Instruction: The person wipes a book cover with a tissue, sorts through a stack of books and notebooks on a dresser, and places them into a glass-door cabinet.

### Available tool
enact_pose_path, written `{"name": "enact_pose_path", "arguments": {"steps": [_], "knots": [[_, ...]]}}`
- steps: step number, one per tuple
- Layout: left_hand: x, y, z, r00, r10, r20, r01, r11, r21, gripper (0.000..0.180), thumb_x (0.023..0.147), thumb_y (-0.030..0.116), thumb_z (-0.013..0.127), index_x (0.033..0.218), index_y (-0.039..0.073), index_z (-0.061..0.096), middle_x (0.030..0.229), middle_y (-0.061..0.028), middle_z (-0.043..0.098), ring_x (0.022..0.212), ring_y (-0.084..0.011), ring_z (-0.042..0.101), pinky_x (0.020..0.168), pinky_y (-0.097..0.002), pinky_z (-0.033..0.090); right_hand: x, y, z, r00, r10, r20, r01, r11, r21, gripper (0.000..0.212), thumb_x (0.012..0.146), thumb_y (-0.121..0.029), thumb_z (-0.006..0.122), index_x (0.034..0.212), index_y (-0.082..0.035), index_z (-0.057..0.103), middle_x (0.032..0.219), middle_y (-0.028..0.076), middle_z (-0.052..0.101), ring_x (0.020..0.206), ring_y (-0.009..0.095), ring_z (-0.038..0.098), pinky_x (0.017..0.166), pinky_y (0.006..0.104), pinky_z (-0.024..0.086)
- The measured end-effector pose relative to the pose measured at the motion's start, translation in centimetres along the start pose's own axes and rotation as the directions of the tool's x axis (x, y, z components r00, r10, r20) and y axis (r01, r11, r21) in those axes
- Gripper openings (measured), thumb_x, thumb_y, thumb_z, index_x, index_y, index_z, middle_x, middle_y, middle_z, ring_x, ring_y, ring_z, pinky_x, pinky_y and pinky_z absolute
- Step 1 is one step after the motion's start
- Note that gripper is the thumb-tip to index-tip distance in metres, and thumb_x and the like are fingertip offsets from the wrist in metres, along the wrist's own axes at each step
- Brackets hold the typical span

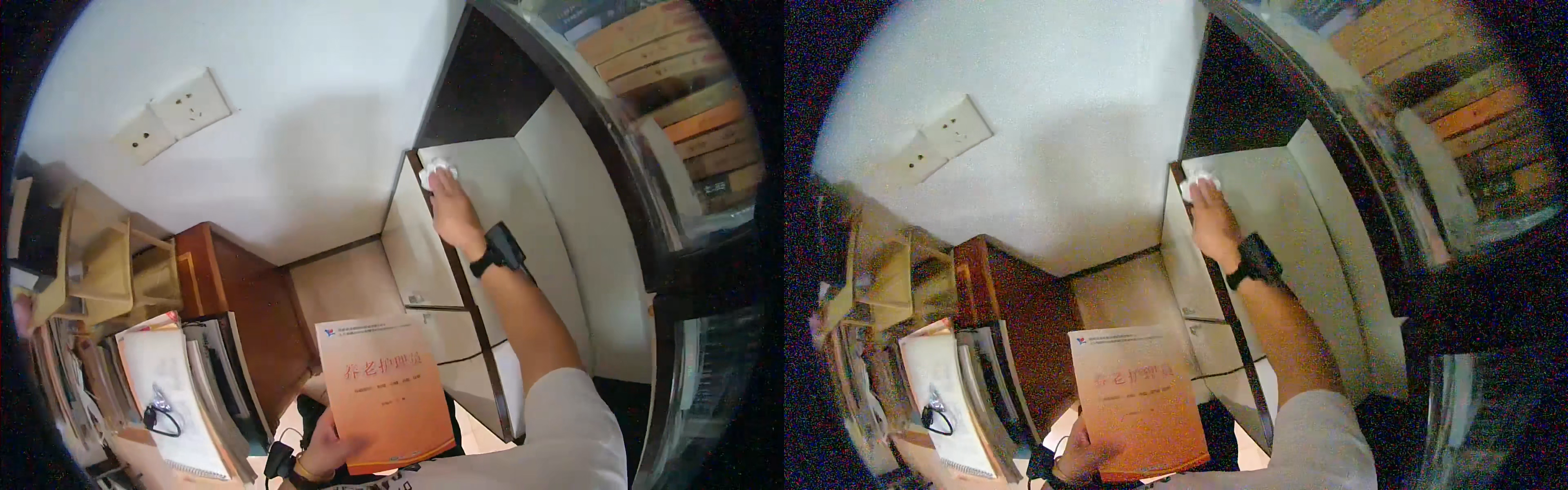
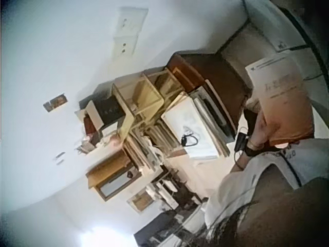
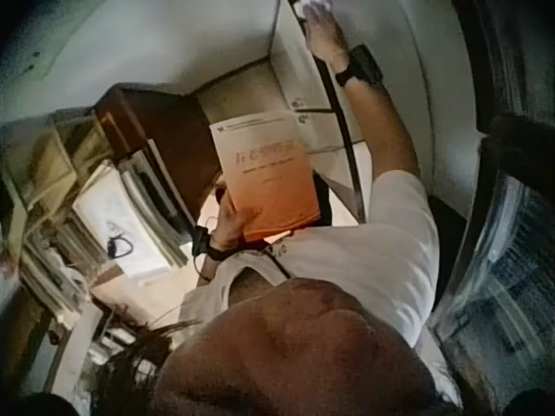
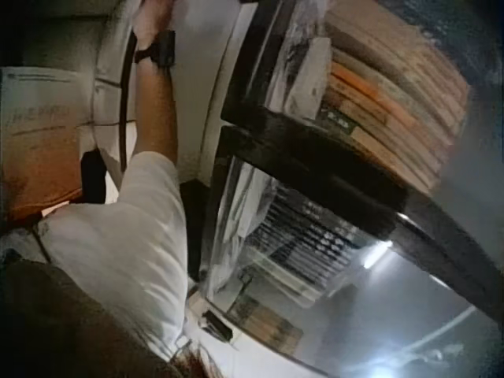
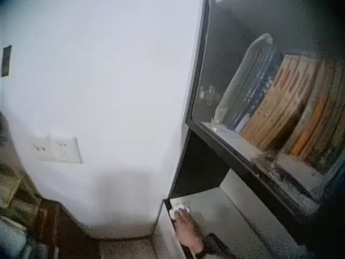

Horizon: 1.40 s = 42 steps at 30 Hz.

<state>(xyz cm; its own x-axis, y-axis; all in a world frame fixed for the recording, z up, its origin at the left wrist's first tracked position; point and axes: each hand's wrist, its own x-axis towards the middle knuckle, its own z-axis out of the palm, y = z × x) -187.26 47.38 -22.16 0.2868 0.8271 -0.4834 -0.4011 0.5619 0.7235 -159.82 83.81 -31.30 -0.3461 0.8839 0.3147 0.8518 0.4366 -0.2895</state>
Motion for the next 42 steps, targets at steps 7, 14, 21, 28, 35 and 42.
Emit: {"name": "enact_pose_path", "arguments": {"steps": [7, 14, 21, 28, 35, 42], "knots": [[-3.0, 3.2, -0.2, 1.0, 0.005, 0.0, -0.005, 0.999, 0.044, 0.064, 0.077, 0.004, 0.074, 0.132, -0.001, 0.043, 0.125, -0.0087, 0.058, 0.114, -0.0174, 0.055, 0.098, -0.0331, 0.045, -4.3, -5.4, -8.7, 0.772, 0.293, 0.564, -0.542, -0.161, 0.825, 0.04, 0.093, -0.008, 0.049, 0.131, 0.004, 0.047, 0.133, 0.017, 0.053, 0.125, 0.03, 0.05, 0.109, 0.0404, 0.035], [-4.4, 2.5, -1.2, 0.996, 0.065, -0.06, -0.066, 0.998, -0.01, 0.065, 0.075, 0.001, 0.075, 0.132, -0.001, 0.043, 0.124, -0.0083, 0.058, 0.114, -0.0175, 0.055, 0.098, -0.0336, 0.045, -6.1, -2.7, -9.0, 0.823, 0.431, 0.37, -0.267, -0.281, 0.922, 0.046, 0.096, -0.019, 0.048, 0.138, 0.0, 0.042, 0.137, 0.012, 0.051, 0.126, 0.029, 0.047, 0.107, 0.0392, 0.035], [-3.4, 2.0, -1.4, 0.994, 0.077, -0.076, -0.076, 0.997, 0.016, 0.064, 0.076, 0.001, 0.074, 0.132, 0.0, 0.042, 0.124, -0.0092, 0.057, 0.113, -0.0187, 0.055, 0.097, -0.0336, 0.045, -5.8, -1.9, -5.9, 0.987, 0.156, 0.021, -0.153, 0.981, -0.124, 0.053, 0.098, -0.03, 0.041, 0.139, 0.004, 0.038, 0.145, 0.022, 0.037, 0.135, 0.041, 0.033, 0.112, 0.0476, 0.027], [-1.1, -0.8, -3.0, 0.999, 0.018, 0.042, -0.017, 0.999, -0.044, 0.072, 0.084, 0.018, 0.073, 0.141, 0.003, 0.033, 0.131, -0.0102, 0.051, 0.118, -0.023, 0.051, 0.09, -0.034, 0.049, 3.3, 7.7, -1.7, 0.928, 0.372, -0.03, -0.361, 0.872, -0.331, 0.051, 0.097, -0.035, 0.04, 0.129, 0.003, 0.05, 0.143, 0.026, 0.039, 0.134, 0.041, 0.035, 0.109, 0.0537, 0.029], [1.9, -2.5, -2.3, 0.995, -0.072, 0.071, 0.071, 0.997, 0.014, 0.069, 0.084, 0.01, 0.071, 0.142, 0.005, 0.033, 0.131, -0.0128, 0.05, 0.116, -0.0234, 0.052, 0.088, -0.0371, 0.05, 7.7, 17.2, -4.4, 0.781, 0.618, -0.088, -0.623, 0.765, -0.16, 0.052, 0.095, -0.035, 0.042, 0.136, -0.004, 0.044, 0.143, 0.019, 0.042, 0.132, 0.035, 0.039, 0.11, 0.0437, 0.032], [1.3, -3.5, -2.0, 0.997, -0.057, -0.055, 0.06, 0.997, 0.051, 0.065, 0.083, 0.003, 0.069, 0.139, 0.004, 0.038, 0.126, -0.0128, 0.053, 0.11, -0.0243, 0.055, 0.087, -0.0365, 0.05, 1.8, 16.3, -2.8, 0.857, 0.487, -0.171, -0.5, 0.701, -0.508, 0.043, 0.093, -0.039, 0.045, 0.119, -0.008, 0.059, 0.126, 0.019, 0.055, 0.119, 0.036, 0.049, 0.096, 0.0508, 0.042]]}}
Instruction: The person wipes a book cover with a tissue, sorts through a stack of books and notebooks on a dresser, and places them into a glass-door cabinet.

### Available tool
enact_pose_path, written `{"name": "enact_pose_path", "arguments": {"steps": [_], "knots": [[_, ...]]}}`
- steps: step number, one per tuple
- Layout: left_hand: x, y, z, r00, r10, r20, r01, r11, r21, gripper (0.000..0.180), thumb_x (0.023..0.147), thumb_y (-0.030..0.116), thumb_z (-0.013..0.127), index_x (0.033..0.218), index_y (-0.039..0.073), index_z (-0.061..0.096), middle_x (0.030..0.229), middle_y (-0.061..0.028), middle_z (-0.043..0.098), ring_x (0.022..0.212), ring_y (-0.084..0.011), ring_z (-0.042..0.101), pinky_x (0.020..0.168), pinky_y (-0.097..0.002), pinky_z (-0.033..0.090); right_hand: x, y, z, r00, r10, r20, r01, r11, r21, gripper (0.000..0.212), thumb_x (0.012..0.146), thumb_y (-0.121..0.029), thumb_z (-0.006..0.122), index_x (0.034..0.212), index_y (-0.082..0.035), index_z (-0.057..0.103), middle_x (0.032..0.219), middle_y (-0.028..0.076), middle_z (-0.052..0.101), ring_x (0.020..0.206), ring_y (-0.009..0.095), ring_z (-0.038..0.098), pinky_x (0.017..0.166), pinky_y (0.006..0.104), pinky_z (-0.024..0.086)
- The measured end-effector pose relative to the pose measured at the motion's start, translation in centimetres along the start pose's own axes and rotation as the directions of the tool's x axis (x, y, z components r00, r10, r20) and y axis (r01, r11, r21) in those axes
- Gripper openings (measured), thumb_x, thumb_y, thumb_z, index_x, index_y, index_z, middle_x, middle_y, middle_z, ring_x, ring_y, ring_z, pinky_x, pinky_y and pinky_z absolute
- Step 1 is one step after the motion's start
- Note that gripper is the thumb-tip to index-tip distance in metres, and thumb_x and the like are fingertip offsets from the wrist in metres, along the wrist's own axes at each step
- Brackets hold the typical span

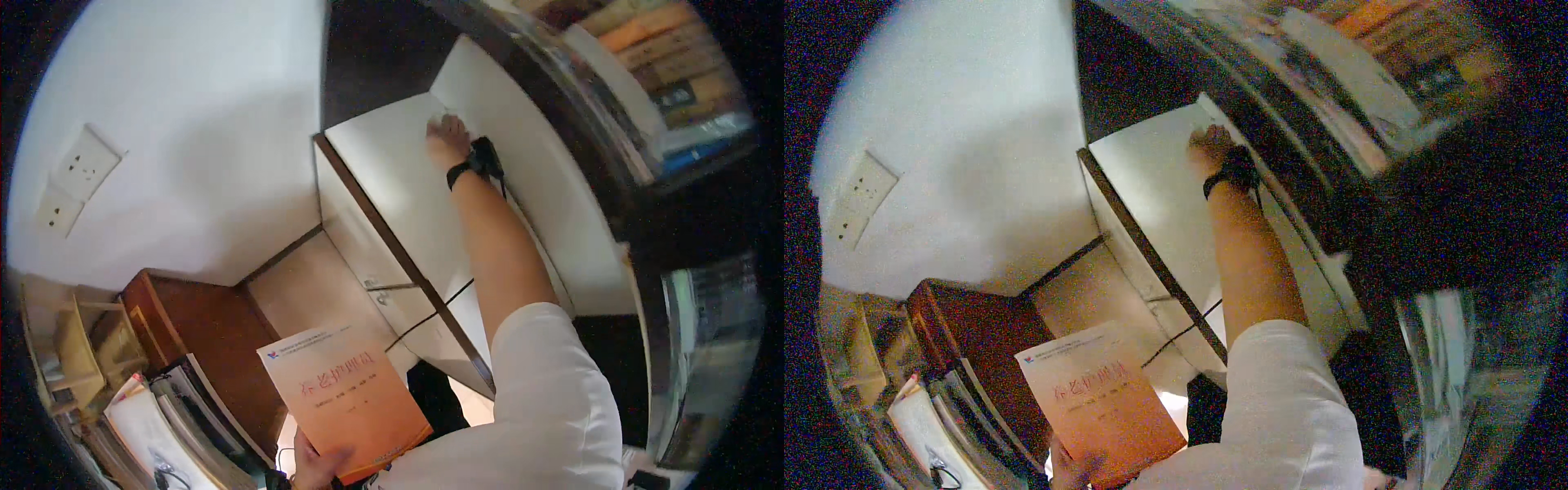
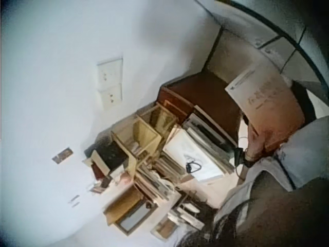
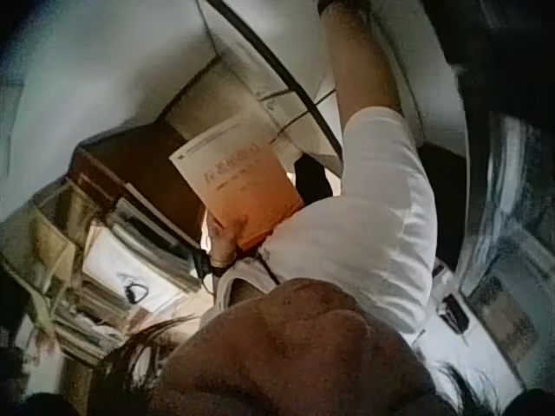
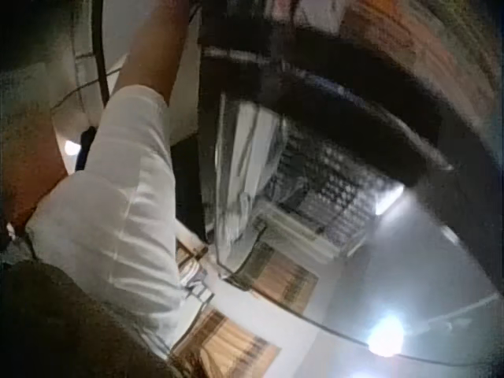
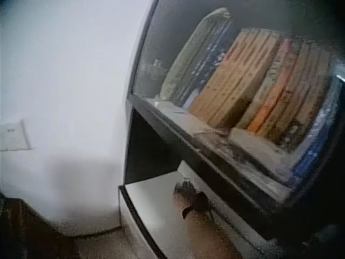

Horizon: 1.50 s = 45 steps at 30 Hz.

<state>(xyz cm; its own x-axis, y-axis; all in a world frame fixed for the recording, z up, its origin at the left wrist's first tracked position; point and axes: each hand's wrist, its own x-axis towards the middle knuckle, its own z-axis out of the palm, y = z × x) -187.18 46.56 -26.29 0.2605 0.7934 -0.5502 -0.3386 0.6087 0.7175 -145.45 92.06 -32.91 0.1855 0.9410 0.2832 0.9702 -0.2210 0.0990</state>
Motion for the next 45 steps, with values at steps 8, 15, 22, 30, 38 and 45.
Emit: {"name": "enact_pose_path", "arguments": {"steps": [8, 15, 22, 30, 38, 45], "knots": [[-5.0, 5.8, -0.5, 1.0, 0.009, 0.001, -0.009, 0.986, 0.164, 0.064, 0.072, 0.003, 0.076, 0.127, -0.001, 0.044, 0.119, -0.0102, 0.059, 0.109, -0.0199, 0.058, 0.094, -0.0346, 0.047, -23.0, 11.3, -7.0, 0.882, 0.437, 0.174, -0.461, 0.876, 0.137, 0.056, 0.096, -0.034, 0.039, 0.132, 0.009, 0.041, 0.139, 0.03, 0.04, 0.13, 0.045, 0.037, 0.111, 0.0533, 0.025], [-8.2, 7.6, -1.2, 0.989, 0.063, 0.132, -0.073, 0.995, 0.07, 0.061, 0.072, 0.0, 0.073, 0.125, -0.003, 0.044, 0.118, -0.0114, 0.059, 0.108, -0.0206, 0.058, 0.093, -0.0344, 0.047, -35.7, 16.3, -9.2, 0.633, 0.735, 0.241, -0.72, 0.674, -0.164, 0.055, 0.095, -0.034, 0.04, 0.134, 0.005, 0.042, 0.141, 0.03, 0.039, 0.13, 0.048, 0.034, 0.109, 0.0589, 0.023], [-9.4, 6.4, -4.4, 0.971, 0.084, 0.225, -0.119, 0.982, 0.147, 0.064, 0.073, -0.001, 0.072, 0.13, -0.002, 0.042, 0.123, -0.011, 0.056, 0.111, -0.0192, 0.056, 0.094, -0.0344, 0.046, -42.4, 11.7, -12.2, 0.411, 0.893, 0.181, -0.902, 0.427, -0.058, 0.063, 0.096, -0.042, 0.039, 0.136, 0.007, 0.037, 0.143, 0.03, 0.034, 0.134, 0.045, 0.029, 0.111, 0.0533, 0.02], [-11.0, 6.8, -3.7, 0.963, 0.153, 0.221, -0.162, 0.987, 0.022, 0.062, 0.074, 0.0, 0.072, 0.129, -0.002, 0.042, 0.122, -0.0115, 0.056, 0.109, -0.0198, 0.057, 0.095, -0.0339, 0.046, -50.5, 0.0, -16.8, 0.495, 0.832, 0.251, -0.851, 0.523, -0.057, 0.072, 0.096, -0.05, 0.038, 0.139, 0.008, 0.031, 0.146, 0.03, 0.028, 0.139, 0.042, 0.021, 0.114, 0.0494, 0.015], [-11.5, 6.8, -1.5, 0.984, 0.113, 0.136, -0.121, 0.991, 0.058, 0.058, 0.074, -0.002, 0.07, 0.126, -0.002, 0.044, 0.12, -0.0114, 0.058, 0.108, -0.0198, 0.058, 0.092, -0.0343, 0.048, -40.5, -8.9, -17.7, 0.927, 0.374, 0.008, -0.373, 0.924, 0.084, 0.063, 0.09, -0.04, 0.053, 0.128, 0.009, 0.041, 0.138, 0.031, 0.039, 0.13, 0.044, 0.034, 0.109, 0.0512, 0.026], [-12.1, 5.5, 1.4, 0.994, 0.108, -0.029, -0.103, 0.984, 0.144, 0.061, 0.072, -0.004, 0.071, 0.127, -0.001, 0.044, 0.118, -0.0109, 0.059, 0.109, -0.0198, 0.058, 0.093, -0.0338, 0.048, -25.4, -13.0, -13.1, 0.985, 0.151, -0.083, -0.113, 0.931, 0.346, 0.069, 0.091, -0.041, 0.049, 0.135, 0.011, 0.036, 0.144, 0.031, 0.033, 0.136, 0.043, 0.028, 0.114, 0.0506, 0.02]]}}
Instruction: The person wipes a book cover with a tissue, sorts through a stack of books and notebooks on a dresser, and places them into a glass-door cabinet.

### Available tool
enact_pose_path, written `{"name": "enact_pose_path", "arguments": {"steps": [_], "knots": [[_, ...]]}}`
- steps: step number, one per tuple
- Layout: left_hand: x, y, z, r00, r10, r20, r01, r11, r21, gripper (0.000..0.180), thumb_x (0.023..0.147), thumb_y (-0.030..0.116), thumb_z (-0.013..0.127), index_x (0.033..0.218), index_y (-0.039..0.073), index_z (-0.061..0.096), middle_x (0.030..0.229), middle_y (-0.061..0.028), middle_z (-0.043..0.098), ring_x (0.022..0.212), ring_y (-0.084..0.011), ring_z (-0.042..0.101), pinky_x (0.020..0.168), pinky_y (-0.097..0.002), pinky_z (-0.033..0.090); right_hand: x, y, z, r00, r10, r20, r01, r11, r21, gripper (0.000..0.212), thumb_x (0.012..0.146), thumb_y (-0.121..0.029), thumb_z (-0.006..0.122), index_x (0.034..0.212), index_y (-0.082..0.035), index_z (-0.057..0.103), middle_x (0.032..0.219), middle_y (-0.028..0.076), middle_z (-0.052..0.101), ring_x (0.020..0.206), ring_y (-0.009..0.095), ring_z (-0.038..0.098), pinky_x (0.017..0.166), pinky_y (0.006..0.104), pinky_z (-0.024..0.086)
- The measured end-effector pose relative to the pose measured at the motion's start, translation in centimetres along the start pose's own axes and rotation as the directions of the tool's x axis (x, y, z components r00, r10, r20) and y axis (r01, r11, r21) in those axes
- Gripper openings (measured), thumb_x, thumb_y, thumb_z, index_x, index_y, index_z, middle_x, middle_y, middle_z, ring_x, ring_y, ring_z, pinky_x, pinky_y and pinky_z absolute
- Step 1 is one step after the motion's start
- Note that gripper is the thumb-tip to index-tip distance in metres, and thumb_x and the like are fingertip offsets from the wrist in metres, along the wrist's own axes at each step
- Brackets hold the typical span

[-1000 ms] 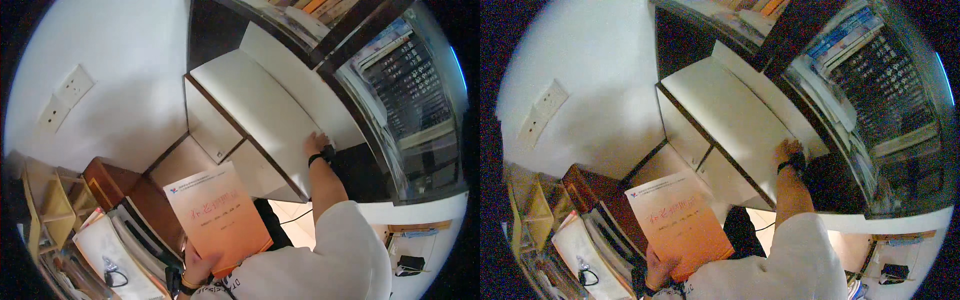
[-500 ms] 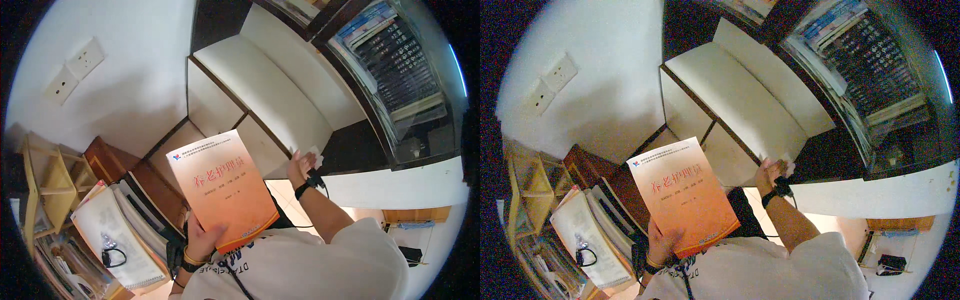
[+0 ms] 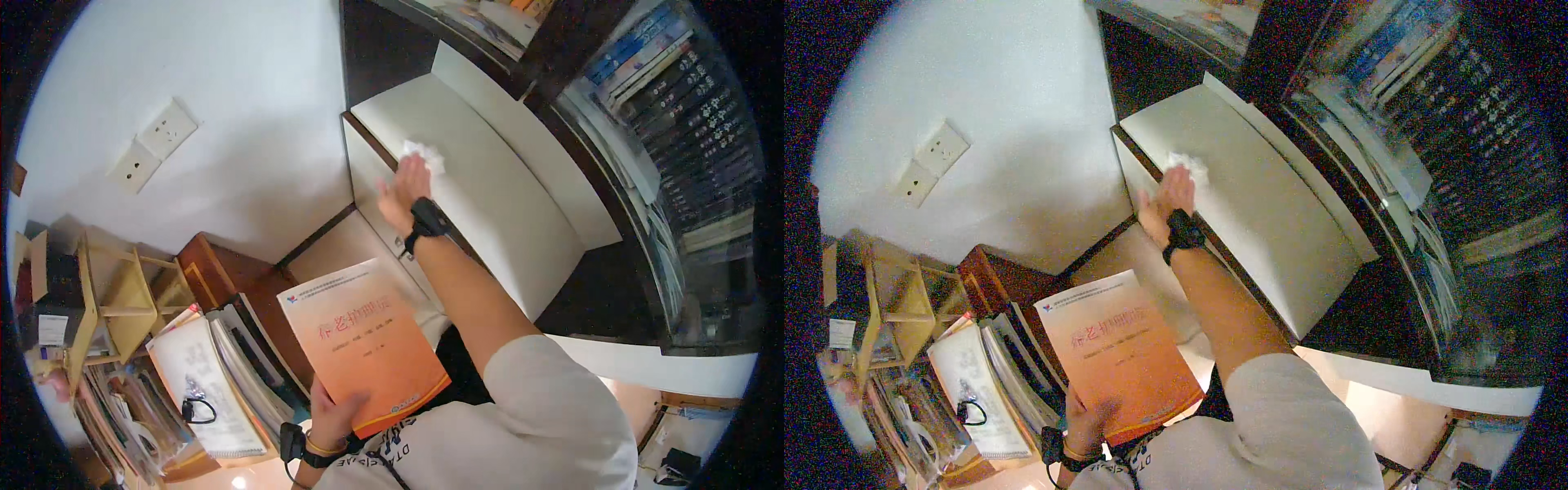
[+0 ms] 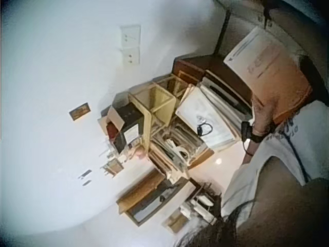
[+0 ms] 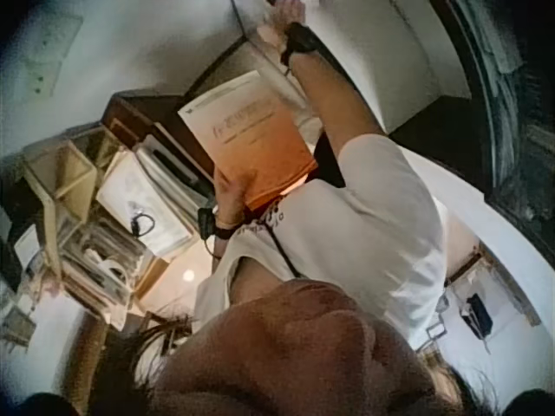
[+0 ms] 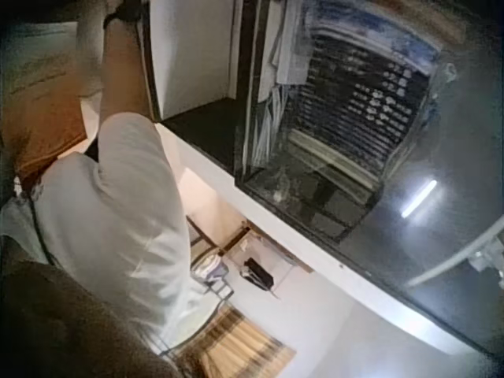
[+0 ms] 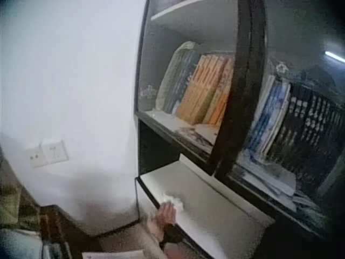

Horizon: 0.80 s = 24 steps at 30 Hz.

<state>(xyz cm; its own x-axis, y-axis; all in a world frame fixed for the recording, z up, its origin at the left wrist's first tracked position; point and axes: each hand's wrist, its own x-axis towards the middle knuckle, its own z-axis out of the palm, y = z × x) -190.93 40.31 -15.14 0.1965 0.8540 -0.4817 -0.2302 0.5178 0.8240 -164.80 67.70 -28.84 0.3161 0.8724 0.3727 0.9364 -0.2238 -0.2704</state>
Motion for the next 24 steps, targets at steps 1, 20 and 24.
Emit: {"name": "enact_pose_path", "arguments": {"steps": [1, 20, 24], "knots": [[0.1, 0.1, 0.3, 1.0, 0.013, 0.001, -0.013, 1.0, -0.022, 0.062, 0.072, -0.005, 0.071, 0.127, -0.001, 0.044, 0.119, -0.011, 0.059, 0.109, -0.02, 0.058, 0.093, -0.0337, 0.048, 0.7, 0.4, 0.0, 1.0, 0.008, -0.003, -0.008, 1.0, 0.002, 0.069, 0.091, -0.041, 0.049, 0.135, 0.011, 0.036, 0.144, 0.031, 0.033, 0.136, 0.043, 0.028, 0.114, 0.0506, 0.02], [-8.3, 3.0, 0.9, 0.993, 0.109, 0.036, -0.109, 0.994, -0.017, 0.062, 0.078, 0.0, 0.068, 0.134, 0.001, 0.042, 0.125, -0.0076, 0.057, 0.115, -0.0167, 0.054, 0.097, -0.032, 0.045, -5.4, 19.2, -6.2, 0.841, 0.489, 0.232, -0.414, 0.857, -0.306, 0.065, 0.09, -0.042, 0.048, 0.136, 0.004, 0.042, 0.146, 0.024, 0.034, 0.137, 0.038, 0.029, 0.112, 0.0504, 0.024], [-11.0, 1.5, 0.8, 0.982, 0.162, 0.102, -0.139, 0.97, -0.2, 0.067, 0.08, 0.004, 0.07, 0.139, 0.003, 0.038, 0.132, -0.0071, 0.054, 0.121, -0.0171, 0.051, 0.102, -0.0343, 0.041, -8.1, 21.4, -0.9, 0.984, 0.158, 0.077, -0.171, 0.961, 0.218, 0.041, 0.094, -0.035, 0.045, 0.112, -0.004, 0.064, 0.115, 0.016, 0.052, 0.11, 0.03, 0.045, 0.096, 0.0408, 0.035]]}}
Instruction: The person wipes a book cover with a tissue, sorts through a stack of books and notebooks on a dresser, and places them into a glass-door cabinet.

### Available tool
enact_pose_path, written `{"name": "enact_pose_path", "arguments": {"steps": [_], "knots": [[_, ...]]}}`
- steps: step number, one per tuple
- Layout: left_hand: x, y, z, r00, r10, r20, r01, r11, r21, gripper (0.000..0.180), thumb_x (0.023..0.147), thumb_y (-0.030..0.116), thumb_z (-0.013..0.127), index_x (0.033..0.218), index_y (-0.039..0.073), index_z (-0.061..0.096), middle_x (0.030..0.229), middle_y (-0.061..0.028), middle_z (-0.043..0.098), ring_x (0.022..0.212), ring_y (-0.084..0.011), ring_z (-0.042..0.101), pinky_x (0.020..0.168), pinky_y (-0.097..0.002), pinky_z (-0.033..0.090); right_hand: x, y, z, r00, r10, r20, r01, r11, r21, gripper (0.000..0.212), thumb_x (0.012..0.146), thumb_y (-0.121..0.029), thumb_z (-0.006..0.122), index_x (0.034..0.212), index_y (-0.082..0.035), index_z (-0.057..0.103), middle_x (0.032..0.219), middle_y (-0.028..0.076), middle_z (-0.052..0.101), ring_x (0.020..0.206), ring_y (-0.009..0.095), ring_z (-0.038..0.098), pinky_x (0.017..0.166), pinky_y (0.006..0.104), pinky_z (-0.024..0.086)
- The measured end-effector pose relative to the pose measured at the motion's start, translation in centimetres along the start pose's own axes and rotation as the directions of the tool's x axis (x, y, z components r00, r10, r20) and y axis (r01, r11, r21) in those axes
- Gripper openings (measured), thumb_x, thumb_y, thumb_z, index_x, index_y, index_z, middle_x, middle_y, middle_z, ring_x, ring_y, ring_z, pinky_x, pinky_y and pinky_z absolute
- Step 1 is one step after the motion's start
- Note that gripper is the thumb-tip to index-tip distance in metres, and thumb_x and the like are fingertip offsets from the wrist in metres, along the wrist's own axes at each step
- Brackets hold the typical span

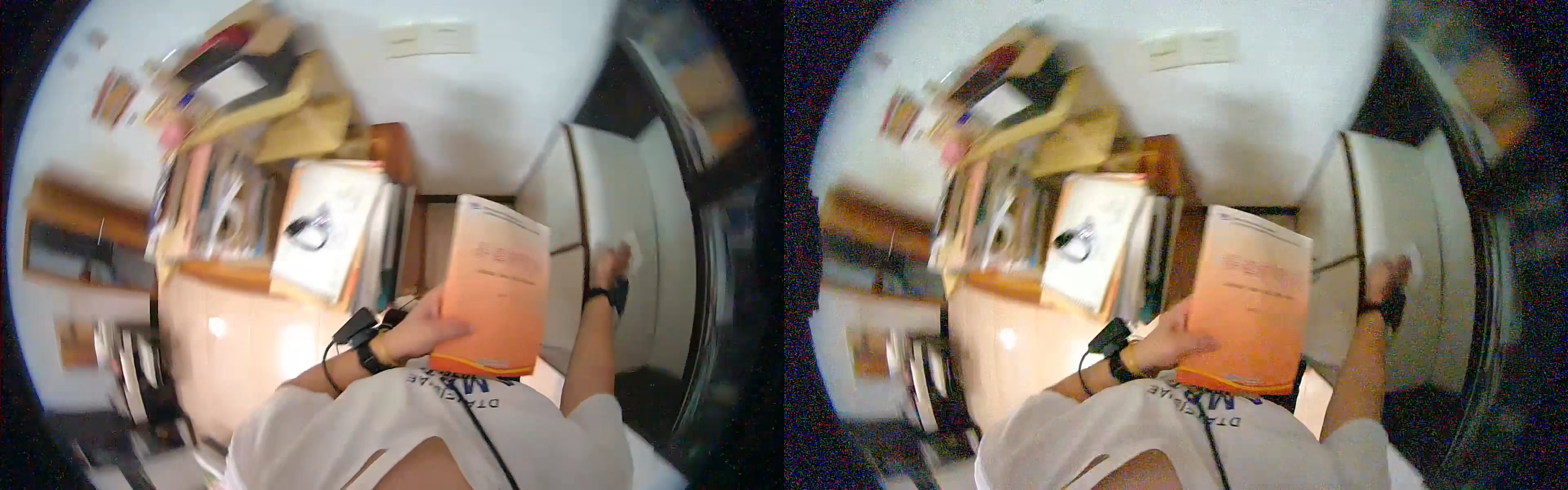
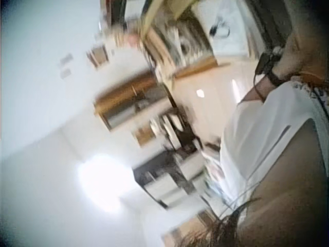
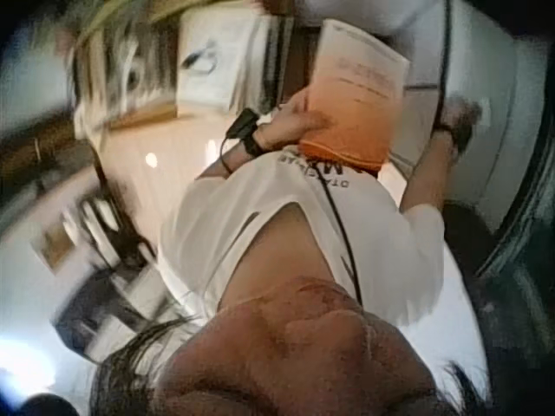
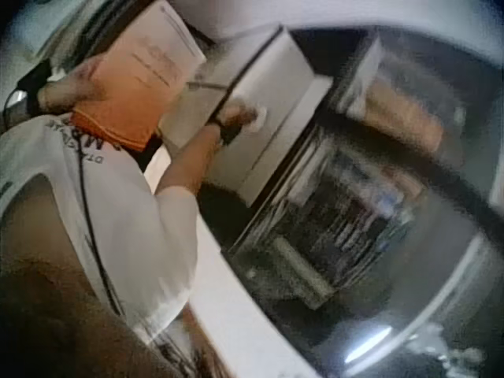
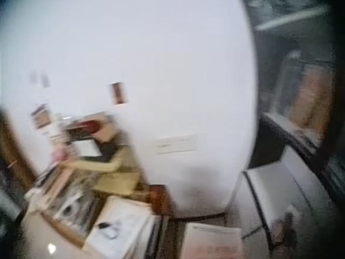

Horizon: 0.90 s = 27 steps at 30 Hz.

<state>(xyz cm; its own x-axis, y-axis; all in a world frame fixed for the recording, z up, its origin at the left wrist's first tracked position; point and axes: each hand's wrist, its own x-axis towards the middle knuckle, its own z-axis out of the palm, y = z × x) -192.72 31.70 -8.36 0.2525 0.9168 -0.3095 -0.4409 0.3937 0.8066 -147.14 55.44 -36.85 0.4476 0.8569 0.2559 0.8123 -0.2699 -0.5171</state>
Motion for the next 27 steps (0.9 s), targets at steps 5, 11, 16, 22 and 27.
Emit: {"name": "enact_pose_path", "arguments": {"steps": [5, 11, 16, 22, 27], "knots": [[-5.6, -0.6, 0.4, 0.989, 0.144, 0.029, -0.14, 0.983, -0.117, 0.07, 0.082, 0.001, 0.067, 0.142, 0.003, 0.032, 0.136, -0.0078, 0.05, 0.122, -0.0166, 0.049, 0.102, -0.0335, 0.041, -6.7, -2.8, -1.2, 0.884, 0.205, 0.421, -0.467, 0.311, 0.828, 0.036, 0.097, -0.029, 0.044, 0.12, -0.008, 0.061, 0.078, 0.001, 0.051, 0.061, 0.013, 0.046, 0.061, 0.0281, 0.042], [-10.6, -0.2, 0.6, 0.941, 0.335, -0.045, -0.338, 0.938, -0.081, 0.069, 0.083, 0.0, 0.064, 0.143, 0.003, 0.03, 0.136, -0.0095, 0.049, 0.124, -0.0177, 0.049, 0.102, -0.0347, 0.041, -17.7, -18.3, -7.6, 0.684, -0.279, 0.674, -0.454, 0.56, 0.693, 0.029, 0.095, -0.019, 0.042, 0.096, -0.001, 0.065, 0.08, 0.008, 0.066, 0.06, 0.016, 0.057, 0.056, 0.0289, 0.049], [-14.7, -0.1, -0.3, 0.91, 0.378, -0.168, -0.404, 0.898, -0.171, 0.073, 0.079, -0.003, 0.064, 0.144, 0.003, 0.03, 0.138, -0.0112, 0.048, 0.125, -0.0206, 0.049, 0.103, -0.0368, 0.041, -20.9, -31.4, -15.3, 0.211, -0.563, 0.799, -0.795, 0.377, 0.475, 0.044, 0.098, -0.036, 0.04, 0.12, -0.001, 0.056, 0.11, 0.012, 0.063, 0.095, 0.025, 0.062, 0.082, 0.0374, 0.052], [-18.3, 0.2, 0.9, 0.84, 0.498, -0.216, -0.538, 0.819, -0.201, 0.075, 0.078, 0.001, 0.066, 0.144, 0.004, 0.029, 0.138, -0.0111, 0.048, 0.126, -0.0213, 0.049, 0.103, -0.0374, 0.041, -24.8, -34.2, -22.5, -0.12, -0.743, 0.659, -0.801, 0.464, 0.377, 0.067, 0.098, -0.056, 0.033, 0.143, -0.007, 0.035, 0.142, 0.011, 0.045, 0.127, 0.026, 0.047, 0.104, 0.0425, 0.04], [-19.5, -0.7, -0.2, 0.813, 0.533, -0.233, -0.543, 0.84, 0.027, 0.074, 0.079, 0.003, 0.069, 0.143, 0.003, 0.032, 0.137, -0.0079, 0.049, 0.124, -0.0162, 0.047, 0.104, -0.0354, 0.039, -26.8, -34.3, -25.1, -0.003, -0.721, 0.693, -0.768, 0.445, 0.461, 0.069, 0.097, -0.058, 0.034, 0.142, -0.005, 0.036, 0.139, 0.009, 0.048, 0.125, 0.025, 0.048, 0.103, 0.0394, 0.041]]}}
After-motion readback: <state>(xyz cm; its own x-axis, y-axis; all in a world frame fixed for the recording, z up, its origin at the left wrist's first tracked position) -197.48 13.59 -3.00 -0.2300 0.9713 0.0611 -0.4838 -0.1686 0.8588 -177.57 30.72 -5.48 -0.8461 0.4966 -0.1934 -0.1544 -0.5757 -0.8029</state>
